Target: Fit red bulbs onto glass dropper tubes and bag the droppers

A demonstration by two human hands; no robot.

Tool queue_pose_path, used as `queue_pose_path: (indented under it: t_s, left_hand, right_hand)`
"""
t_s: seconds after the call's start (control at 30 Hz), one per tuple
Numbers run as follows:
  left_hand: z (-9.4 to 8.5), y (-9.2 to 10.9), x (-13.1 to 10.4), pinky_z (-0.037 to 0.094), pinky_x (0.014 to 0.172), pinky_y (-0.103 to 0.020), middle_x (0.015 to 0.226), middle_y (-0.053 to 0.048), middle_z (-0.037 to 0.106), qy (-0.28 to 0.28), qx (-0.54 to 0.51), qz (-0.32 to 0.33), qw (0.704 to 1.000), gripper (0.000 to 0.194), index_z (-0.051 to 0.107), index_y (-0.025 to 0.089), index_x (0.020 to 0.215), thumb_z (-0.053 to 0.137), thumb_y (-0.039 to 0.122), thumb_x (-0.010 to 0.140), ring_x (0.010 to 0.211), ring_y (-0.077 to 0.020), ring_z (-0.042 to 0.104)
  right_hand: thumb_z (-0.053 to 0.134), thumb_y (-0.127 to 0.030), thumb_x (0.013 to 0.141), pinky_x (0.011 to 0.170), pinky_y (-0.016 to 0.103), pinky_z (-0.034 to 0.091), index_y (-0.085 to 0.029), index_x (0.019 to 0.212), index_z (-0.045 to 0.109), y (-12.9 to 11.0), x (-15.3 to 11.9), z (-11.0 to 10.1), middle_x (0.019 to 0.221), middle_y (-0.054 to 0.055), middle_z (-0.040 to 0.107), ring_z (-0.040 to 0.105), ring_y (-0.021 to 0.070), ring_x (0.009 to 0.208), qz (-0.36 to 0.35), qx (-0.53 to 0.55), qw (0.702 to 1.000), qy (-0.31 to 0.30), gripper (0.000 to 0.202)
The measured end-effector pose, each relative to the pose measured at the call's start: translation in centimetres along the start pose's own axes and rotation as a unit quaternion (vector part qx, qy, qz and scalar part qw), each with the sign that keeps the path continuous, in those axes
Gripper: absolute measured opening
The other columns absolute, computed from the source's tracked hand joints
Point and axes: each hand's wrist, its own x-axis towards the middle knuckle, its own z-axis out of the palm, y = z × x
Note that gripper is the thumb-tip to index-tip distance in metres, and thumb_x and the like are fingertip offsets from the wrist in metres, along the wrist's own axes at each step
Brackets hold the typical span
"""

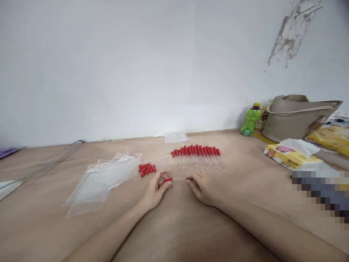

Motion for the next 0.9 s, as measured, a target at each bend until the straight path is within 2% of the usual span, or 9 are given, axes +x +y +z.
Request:
queue_pose_path:
  t_s: [0.07,0.23,0.5,0.73,0.9]
  left_hand:
    - [-0.02,0.0,-0.02,0.047,0.064,-0.028,0.088,-0.004,0.055,-0.009,0.036,0.01,0.999,0.029,0.051,0.019,0.105,0.054,0.029,0.078,0.074,-0.016,0.059]
    - [-0.11,0.04,-0.03,0.045,0.071,-0.029,0.086,-0.005,0.057,-0.016,0.091,0.062,0.994,0.017,0.059,0.018,0.091,0.051,0.029,0.08,0.078,-0.0174,0.057]
    - [0.03,-0.05,-0.23,0.045,0.071,-0.029,0.083,-0.004,0.063,-0.058,0.039,0.029,0.997,0.018,0.054,0.017,0.093,0.047,0.03,0.083,0.078,-0.0177,0.059]
    - [-0.11,0.4,-0.25,0.045,0.07,-0.028,0.084,-0.005,0.062,-0.064,0.041,0.025,0.997,0.018,0.053,0.017,0.093,0.046,0.031,0.083,0.077,-0.0171,0.059]
    - [-0.09,0.55,-0.28,0.045,0.063,-0.025,0.076,-0.003,0.061,-0.043,0.06,0.025,0.997,0.018,0.055,0.017,0.088,0.051,0.031,0.08,0.069,-0.0156,0.056]
  right_hand:
    - [0.038,-0.019,0.085,0.067,0.026,0.039,-0.019,0.083,0.052,0.03,-0.06,-0.02,0.074,0.002,0.057,0.052,0.0129,0.071,0.009,0.008,1.0,-0.004,0.014]
    - [0.037,-0.019,0.085,0.068,0.026,0.038,-0.019,0.084,0.052,0.28,-0.17,0.27,0.076,0.002,0.057,0.052,0.0129,0.072,0.009,0.018,1.0,-0.014,0.015]
    - [0.037,-0.024,0.087,0.071,0.028,0.036,-0.019,0.088,0.053,0.6,-0.15,0.47,0.075,0.001,0.058,0.052,0.0121,0.067,0.0,0.025,0.999,-0.042,0.017]
    - [0.036,-0.023,0.087,0.071,0.028,0.034,-0.019,0.084,0.052,0.51,-0.12,0.31,0.072,0.001,0.059,0.051,0.0118,0.064,0.01,0.013,1.0,-0.006,0.017]
    - [0.037,-0.025,0.087,0.072,0.029,0.031,-0.019,0.084,0.055,0.67,-0.24,0.46,0.071,0.001,0.06,0.051,0.0116,0.062,0.0,-0.007,1.0,-0.029,0.018]
